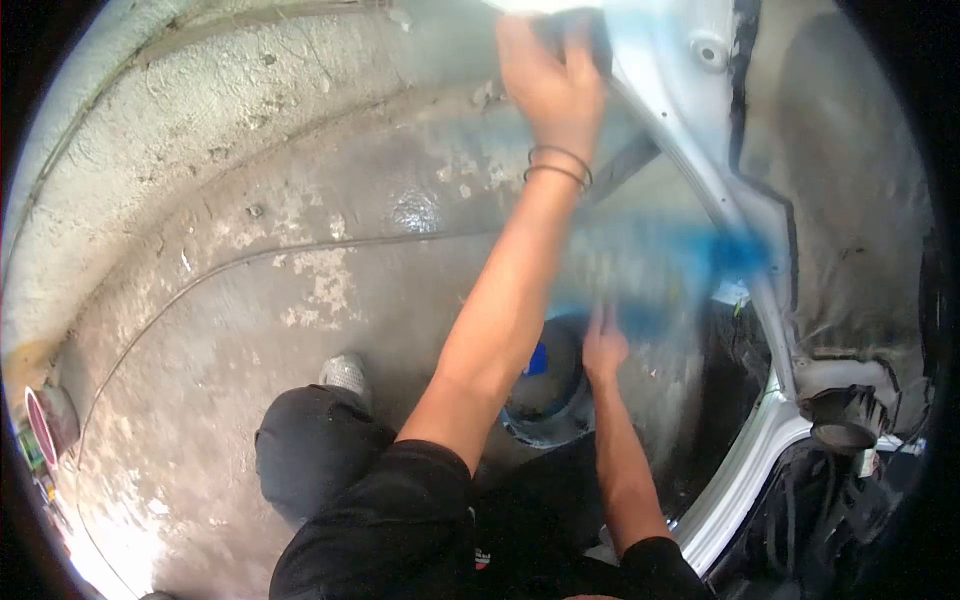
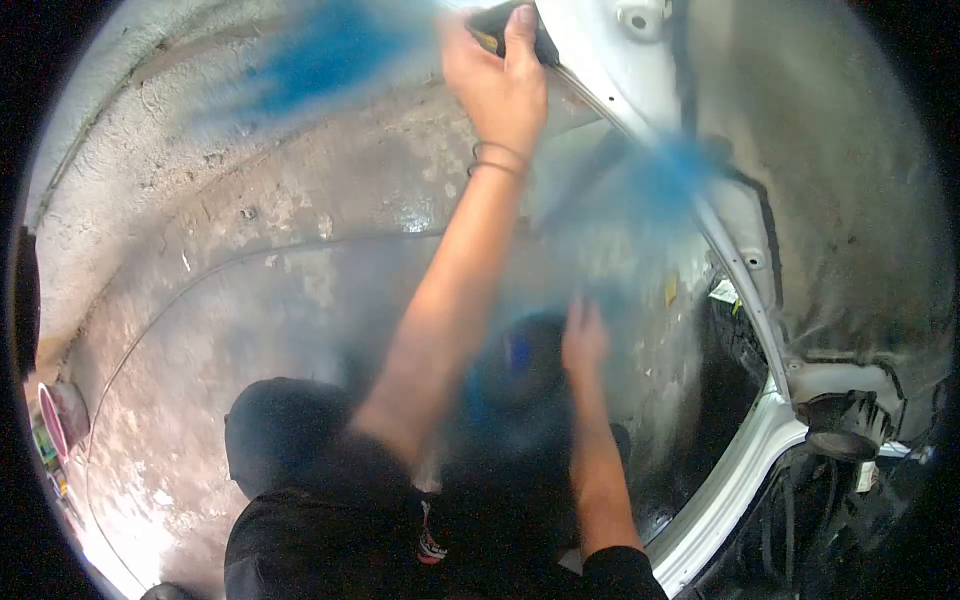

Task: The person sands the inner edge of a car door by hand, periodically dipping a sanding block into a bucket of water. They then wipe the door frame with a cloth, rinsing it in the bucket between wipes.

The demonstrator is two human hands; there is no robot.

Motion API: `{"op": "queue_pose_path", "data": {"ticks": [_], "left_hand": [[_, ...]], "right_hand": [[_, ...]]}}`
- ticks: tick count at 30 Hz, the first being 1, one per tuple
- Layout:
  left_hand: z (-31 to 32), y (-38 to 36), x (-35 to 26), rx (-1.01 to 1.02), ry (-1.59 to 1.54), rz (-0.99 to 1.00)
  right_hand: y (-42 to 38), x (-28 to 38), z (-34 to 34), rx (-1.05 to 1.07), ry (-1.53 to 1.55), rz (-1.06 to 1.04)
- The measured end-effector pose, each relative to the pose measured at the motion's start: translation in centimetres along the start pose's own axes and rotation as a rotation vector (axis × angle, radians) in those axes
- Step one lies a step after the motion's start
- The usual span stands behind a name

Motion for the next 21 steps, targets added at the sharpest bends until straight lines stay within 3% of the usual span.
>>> {"op": "queue_pose_path", "data": {"ticks": [4,6,7,11,14,16,17,18,20,21], "left_hand": [[0.4,3.7,-2.2,-0.087,0.232,-0.054],[1.1,6.9,-3.6,-0.139,0.208,0.115],[1.3,7.6,-4.5,-0.081,0.279,-0.007],[0.4,4.0,-0.7,-0.097,0.107,0.015],[0.4,2.9,0.2,-0.032,0.183,-0.136],[1.1,6.0,-1.8,-0.078,0.026,0.046],[1.0,7.4,-2.6,-0.019,0.089,-0.092],[1.2,7.0,-2.3,-0.013,0.092,-0.093],[1.4,5.6,-1.3,-0.131,-0.051,0.069],[1.1,3.9,-1.5,-0.123,0.132,0.066]], "right_hand": [[-0.6,1.0,-0.6,-0.056,0.036,-0.047],[-0.8,0.1,-0.2,-0.074,0.01,-0.023],[-1.2,-0.1,-0.4,-0.067,0.005,-0.009],[-0.7,1.3,-0.6,-0.066,0.038,-0.006],[-0.7,0.2,-0.5,-0.068,0.003,0.021],[-1.0,-0.3,-0.3,-0.042,-0.004,0.033],[-1.0,0.0,-0.3,-0.055,-0.005,0.019],[-1.1,0.3,-0.4,-0.07,-0.002,0.005],[-0.9,0.1,-0.3,-0.087,0.025,-0.038],[-0.5,0.1,-0.1,-0.107,0.044,-0.082]]}}
Point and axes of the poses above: each hand's wrist, its own y-axis towards the middle knuckle, its own z-axis out of the palm, x = y × z, the point moved 2 cm from there along y, towards the middle knuckle, and after that the axes turned 6 degrees about x, right-handed, at the moved point
